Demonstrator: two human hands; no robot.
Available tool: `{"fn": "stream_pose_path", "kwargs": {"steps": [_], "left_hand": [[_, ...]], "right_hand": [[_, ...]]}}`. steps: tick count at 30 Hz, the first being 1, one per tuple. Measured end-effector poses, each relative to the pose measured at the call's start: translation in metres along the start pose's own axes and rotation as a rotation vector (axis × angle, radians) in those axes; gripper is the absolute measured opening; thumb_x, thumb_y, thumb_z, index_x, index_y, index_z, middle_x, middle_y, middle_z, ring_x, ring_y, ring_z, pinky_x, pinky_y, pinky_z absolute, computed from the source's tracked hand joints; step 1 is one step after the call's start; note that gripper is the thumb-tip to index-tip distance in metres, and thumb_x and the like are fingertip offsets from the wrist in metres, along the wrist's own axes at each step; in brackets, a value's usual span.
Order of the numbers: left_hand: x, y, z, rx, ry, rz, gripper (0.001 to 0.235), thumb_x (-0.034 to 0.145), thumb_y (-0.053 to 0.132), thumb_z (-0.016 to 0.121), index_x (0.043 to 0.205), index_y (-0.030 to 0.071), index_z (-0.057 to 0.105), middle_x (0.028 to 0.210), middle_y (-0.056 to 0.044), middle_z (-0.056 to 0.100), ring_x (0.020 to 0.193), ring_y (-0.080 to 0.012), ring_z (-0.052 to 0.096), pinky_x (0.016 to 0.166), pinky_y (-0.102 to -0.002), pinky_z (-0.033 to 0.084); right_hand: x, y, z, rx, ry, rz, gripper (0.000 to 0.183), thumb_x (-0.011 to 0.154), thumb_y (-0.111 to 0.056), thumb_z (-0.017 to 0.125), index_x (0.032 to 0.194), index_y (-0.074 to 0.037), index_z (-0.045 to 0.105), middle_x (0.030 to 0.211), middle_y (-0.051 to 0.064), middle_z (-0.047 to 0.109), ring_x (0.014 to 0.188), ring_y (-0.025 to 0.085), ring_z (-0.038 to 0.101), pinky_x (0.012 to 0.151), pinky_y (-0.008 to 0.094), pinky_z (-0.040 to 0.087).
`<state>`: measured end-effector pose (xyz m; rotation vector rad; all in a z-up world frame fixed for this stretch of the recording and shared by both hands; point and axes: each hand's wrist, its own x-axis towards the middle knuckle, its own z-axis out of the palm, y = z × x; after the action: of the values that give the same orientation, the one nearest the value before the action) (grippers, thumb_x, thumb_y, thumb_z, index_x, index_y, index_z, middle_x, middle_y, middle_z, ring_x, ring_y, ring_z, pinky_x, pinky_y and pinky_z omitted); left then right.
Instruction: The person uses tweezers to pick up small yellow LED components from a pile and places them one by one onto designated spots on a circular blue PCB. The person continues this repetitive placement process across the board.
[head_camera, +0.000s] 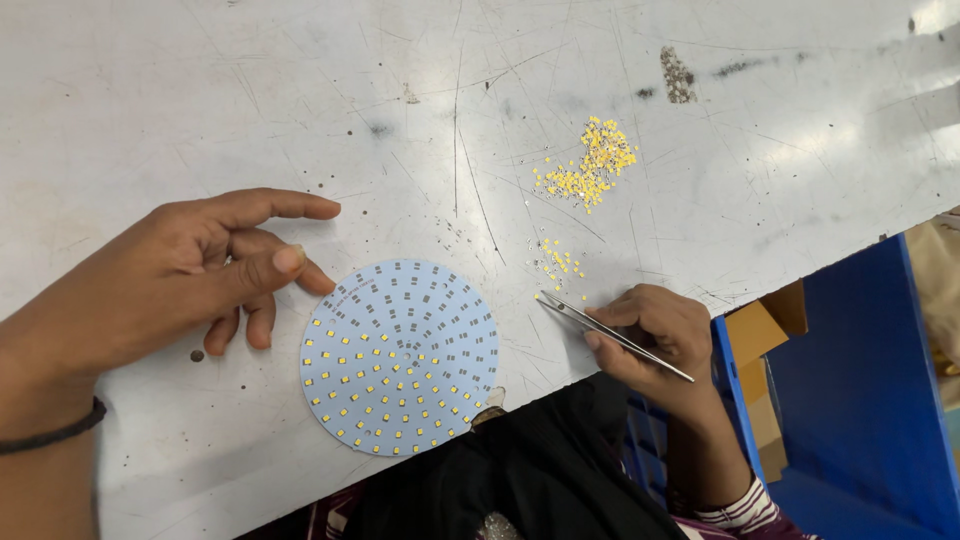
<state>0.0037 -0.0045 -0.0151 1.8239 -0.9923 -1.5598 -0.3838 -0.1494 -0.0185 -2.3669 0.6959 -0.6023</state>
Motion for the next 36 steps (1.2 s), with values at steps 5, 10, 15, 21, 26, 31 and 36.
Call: {"fn": "stream_pose_path", "kwargs": {"steps": [5, 10, 15, 21, 26, 31, 36], "left_hand": [[-0.001, 0.000, 0.001, -0.006, 0.001, 0.003, 0.059, 0.090, 0.046, 0.063, 0.141, 0.016, 0.062, 0.093, -0.011, 0.081, 0.049, -0.0166, 0.069, 0.035, -0.030, 0.052], [-0.001, 0.001, 0.000, 0.026, 0.014, 0.038, 0.056, 0.091, 0.042, 0.062, 0.140, 0.016, 0.061, 0.092, -0.011, 0.081, 0.049, -0.0167, 0.071, 0.033, -0.030, 0.052], [-0.002, 0.003, -0.004, -0.060, -0.067, 0.206, 0.055, 0.089, 0.033, 0.059, 0.140, 0.011, 0.056, 0.093, -0.012, 0.082, 0.048, -0.0138, 0.069, 0.032, -0.027, 0.052], [-0.009, 0.005, 0.000, -0.037, -0.019, 0.227, 0.058, 0.090, 0.039, 0.059, 0.139, 0.009, 0.056, 0.090, -0.013, 0.082, 0.044, -0.0127, 0.067, 0.030, -0.025, 0.051], [-0.012, 0.009, 0.000, -0.068, -0.032, 0.260, 0.060, 0.088, 0.042, 0.060, 0.138, 0.008, 0.056, 0.089, -0.015, 0.081, 0.042, -0.0113, 0.066, 0.029, -0.023, 0.050], [-0.011, 0.009, 0.002, -0.057, -0.006, 0.234, 0.060, 0.087, 0.041, 0.061, 0.137, 0.009, 0.057, 0.088, -0.015, 0.081, 0.041, -0.0125, 0.066, 0.028, -0.023, 0.050], [-0.008, 0.005, -0.001, -0.072, -0.031, 0.215, 0.060, 0.087, 0.037, 0.060, 0.140, 0.010, 0.057, 0.089, -0.014, 0.081, 0.043, -0.0130, 0.067, 0.029, -0.025, 0.049]], "right_hand": [[-0.001, 0.000, 0.000, -0.005, -0.024, 0.011, 0.019, 0.074, -0.015, 0.082, 0.083, -0.002, 0.072, 0.062, 0.004, 0.060, 0.052, 0.012, 0.054, 0.050, 0.027, 0.036], [0.001, -0.005, -0.002, 0.016, -0.049, 0.011, 0.018, 0.077, -0.013, 0.082, 0.084, -0.001, 0.070, 0.068, 0.006, 0.064, 0.056, 0.013, 0.057, 0.052, 0.026, 0.039], [-0.004, -0.022, 0.009, 0.144, -0.021, 0.007, 0.015, 0.082, -0.010, 0.078, 0.081, -0.002, 0.065, 0.071, 0.007, 0.066, 0.055, 0.012, 0.057, 0.051, 0.025, 0.041], [-0.020, -0.054, 0.047, 0.120, -0.040, -0.241, 0.015, 0.076, -0.008, 0.077, 0.077, 0.000, 0.065, 0.064, 0.007, 0.059, 0.051, 0.016, 0.055, 0.046, 0.029, 0.037], [-0.016, -0.058, 0.052, 0.065, -0.042, -0.241, 0.017, 0.077, -0.006, 0.080, 0.078, -0.001, 0.064, 0.065, 0.007, 0.062, 0.051, 0.015, 0.056, 0.046, 0.029, 0.039], [-0.009, -0.061, 0.047, 0.092, -0.119, -0.215, 0.016, 0.078, -0.007, 0.080, 0.080, -0.001, 0.065, 0.068, 0.006, 0.065, 0.055, 0.016, 0.059, 0.050, 0.028, 0.042], [-0.008, -0.063, 0.045, 0.067, -0.141, -0.194, 0.015, 0.079, -0.008, 0.080, 0.083, -0.002, 0.066, 0.069, 0.006, 0.064, 0.056, 0.016, 0.061, 0.051, 0.028, 0.044]]}}
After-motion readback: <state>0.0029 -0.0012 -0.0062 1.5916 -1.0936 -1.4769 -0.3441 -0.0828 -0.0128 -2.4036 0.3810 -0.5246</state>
